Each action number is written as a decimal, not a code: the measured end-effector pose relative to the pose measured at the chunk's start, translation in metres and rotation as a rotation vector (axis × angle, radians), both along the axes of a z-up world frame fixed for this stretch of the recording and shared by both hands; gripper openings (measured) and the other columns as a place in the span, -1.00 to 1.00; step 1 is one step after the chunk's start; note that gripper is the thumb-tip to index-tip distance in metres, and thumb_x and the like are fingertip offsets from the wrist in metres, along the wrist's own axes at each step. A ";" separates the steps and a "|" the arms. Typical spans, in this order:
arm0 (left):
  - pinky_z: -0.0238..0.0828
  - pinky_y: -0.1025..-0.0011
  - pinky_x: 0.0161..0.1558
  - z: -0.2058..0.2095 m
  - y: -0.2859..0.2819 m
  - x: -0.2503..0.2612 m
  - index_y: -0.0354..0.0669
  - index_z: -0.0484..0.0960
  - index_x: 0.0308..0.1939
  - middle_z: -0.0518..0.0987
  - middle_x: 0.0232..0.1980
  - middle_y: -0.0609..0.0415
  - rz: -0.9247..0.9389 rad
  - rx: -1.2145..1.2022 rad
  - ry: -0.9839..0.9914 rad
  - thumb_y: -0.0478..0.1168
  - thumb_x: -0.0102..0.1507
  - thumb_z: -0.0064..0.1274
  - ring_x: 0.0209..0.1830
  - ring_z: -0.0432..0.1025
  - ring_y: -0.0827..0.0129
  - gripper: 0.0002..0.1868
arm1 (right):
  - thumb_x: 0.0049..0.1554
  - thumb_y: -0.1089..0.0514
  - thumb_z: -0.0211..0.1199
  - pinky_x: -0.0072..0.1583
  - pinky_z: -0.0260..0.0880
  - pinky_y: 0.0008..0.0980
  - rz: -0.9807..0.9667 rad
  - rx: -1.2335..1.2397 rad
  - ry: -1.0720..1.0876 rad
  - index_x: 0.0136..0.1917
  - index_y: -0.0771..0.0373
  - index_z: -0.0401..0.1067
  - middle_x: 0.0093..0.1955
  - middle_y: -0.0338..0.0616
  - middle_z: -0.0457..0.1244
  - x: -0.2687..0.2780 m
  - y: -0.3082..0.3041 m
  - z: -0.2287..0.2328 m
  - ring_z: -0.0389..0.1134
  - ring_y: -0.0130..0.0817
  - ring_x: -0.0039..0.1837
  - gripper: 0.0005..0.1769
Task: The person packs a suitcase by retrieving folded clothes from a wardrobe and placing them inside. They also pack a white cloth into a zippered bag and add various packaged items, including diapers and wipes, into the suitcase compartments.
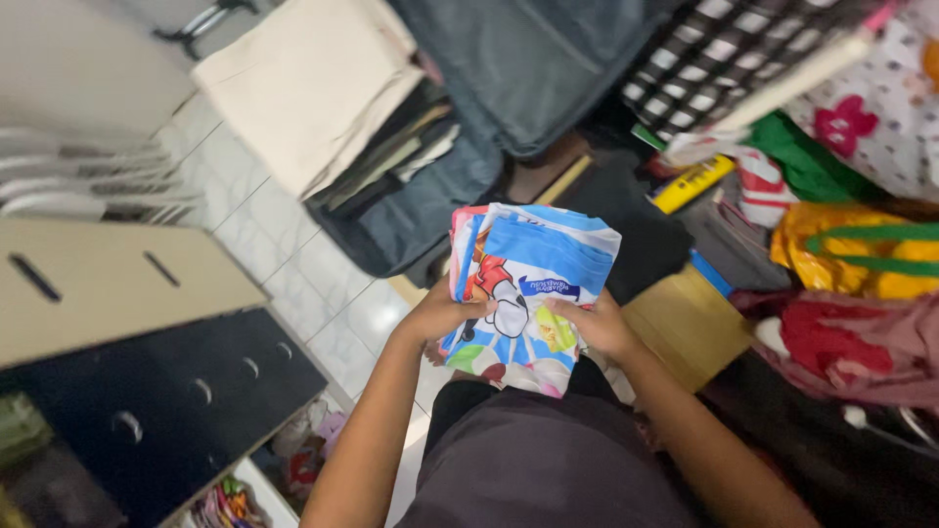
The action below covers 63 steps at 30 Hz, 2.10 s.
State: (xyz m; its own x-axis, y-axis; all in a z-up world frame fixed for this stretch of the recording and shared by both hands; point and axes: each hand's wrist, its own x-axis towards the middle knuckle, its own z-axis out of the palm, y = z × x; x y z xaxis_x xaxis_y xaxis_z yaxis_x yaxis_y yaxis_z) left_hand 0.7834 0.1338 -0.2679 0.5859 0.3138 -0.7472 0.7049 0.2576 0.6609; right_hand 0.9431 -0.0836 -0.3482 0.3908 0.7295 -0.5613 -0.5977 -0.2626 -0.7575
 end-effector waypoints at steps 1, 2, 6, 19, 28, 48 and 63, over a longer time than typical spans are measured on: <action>0.47 0.37 0.04 -0.012 -0.006 0.017 -0.18 0.43 0.35 0.62 0.01 0.00 -0.030 -0.010 -0.002 -0.21 0.08 0.37 -0.04 0.49 0.36 -0.24 | 0.10 0.27 0.35 0.15 0.48 -0.29 -0.041 -0.001 0.013 0.28 0.32 0.38 0.13 -0.09 0.39 0.008 -0.013 -0.007 0.43 -0.33 0.13 -0.53; 0.47 0.38 0.06 -0.025 -0.011 0.033 -0.17 0.41 0.35 0.62 0.05 0.03 -0.047 -0.033 -0.051 -0.23 0.07 0.37 0.00 0.49 0.38 -0.22 | 0.11 0.28 0.34 0.14 0.48 -0.28 -0.083 -0.001 0.026 0.27 0.33 0.38 0.14 -0.08 0.38 0.015 -0.025 -0.014 0.43 -0.33 0.13 -0.54; 0.49 0.41 0.08 -0.070 -0.034 0.103 -0.17 0.39 0.37 0.63 0.12 0.07 -0.216 -0.050 -0.082 -0.22 0.05 0.39 0.06 0.52 0.41 -0.18 | 0.12 0.29 0.28 0.11 0.51 -0.25 -0.317 0.025 0.180 0.28 0.33 0.36 0.13 -0.06 0.38 0.035 -0.068 -0.045 0.44 -0.30 0.11 -0.56; 0.54 0.20 0.00 -0.223 -0.206 0.228 -0.02 0.07 0.59 0.58 0.22 -0.05 -0.617 -0.203 0.093 -0.01 0.02 0.33 0.06 0.53 0.17 0.13 | 0.11 0.20 0.27 0.01 0.44 -0.36 -0.771 -0.382 0.081 0.22 0.32 0.40 0.05 -0.16 0.37 0.059 -0.259 -0.165 0.43 -0.37 0.00 -0.60; 0.34 0.05 0.17 -0.356 -0.286 0.193 -0.21 -0.08 0.52 0.39 0.35 -0.42 -0.878 0.401 0.135 -0.05 0.17 0.26 0.23 0.40 -0.24 0.03 | -0.02 0.11 0.42 0.04 0.43 -0.21 -0.529 -0.539 -0.230 0.21 0.32 0.36 0.01 -0.06 0.34 0.031 -0.317 -0.298 0.38 -0.22 -0.02 -0.44; 0.21 0.09 0.31 -0.277 -0.079 0.144 -0.41 0.24 0.35 0.39 0.27 -0.32 -0.268 0.828 0.217 -0.05 0.00 0.44 0.31 0.28 -0.17 0.00 | 0.01 0.11 0.55 0.25 0.28 -0.20 -0.473 -0.522 -0.349 0.28 0.59 0.23 0.23 0.26 0.25 0.013 -0.084 -0.264 0.31 -0.02 0.25 -0.23; 0.33 0.24 0.32 -0.255 -0.018 0.142 -0.25 0.35 0.41 0.53 0.30 -0.15 -0.294 0.110 0.365 0.19 0.04 0.36 0.33 0.42 0.10 0.00 | -0.04 -0.04 0.43 0.27 0.40 0.04 -0.596 -0.193 0.789 0.32 0.35 0.37 0.26 0.07 0.32 0.081 -0.063 -0.225 0.38 0.03 0.26 -0.26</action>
State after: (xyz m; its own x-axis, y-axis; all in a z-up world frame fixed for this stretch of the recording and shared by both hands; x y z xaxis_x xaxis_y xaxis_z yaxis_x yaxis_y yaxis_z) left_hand 0.9256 0.1162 -0.5230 0.3674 0.2632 -0.8920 0.9283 -0.0447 0.3691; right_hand 1.0238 -0.1469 -0.5727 0.1278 0.4060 -0.9049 -0.9840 0.1663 -0.0644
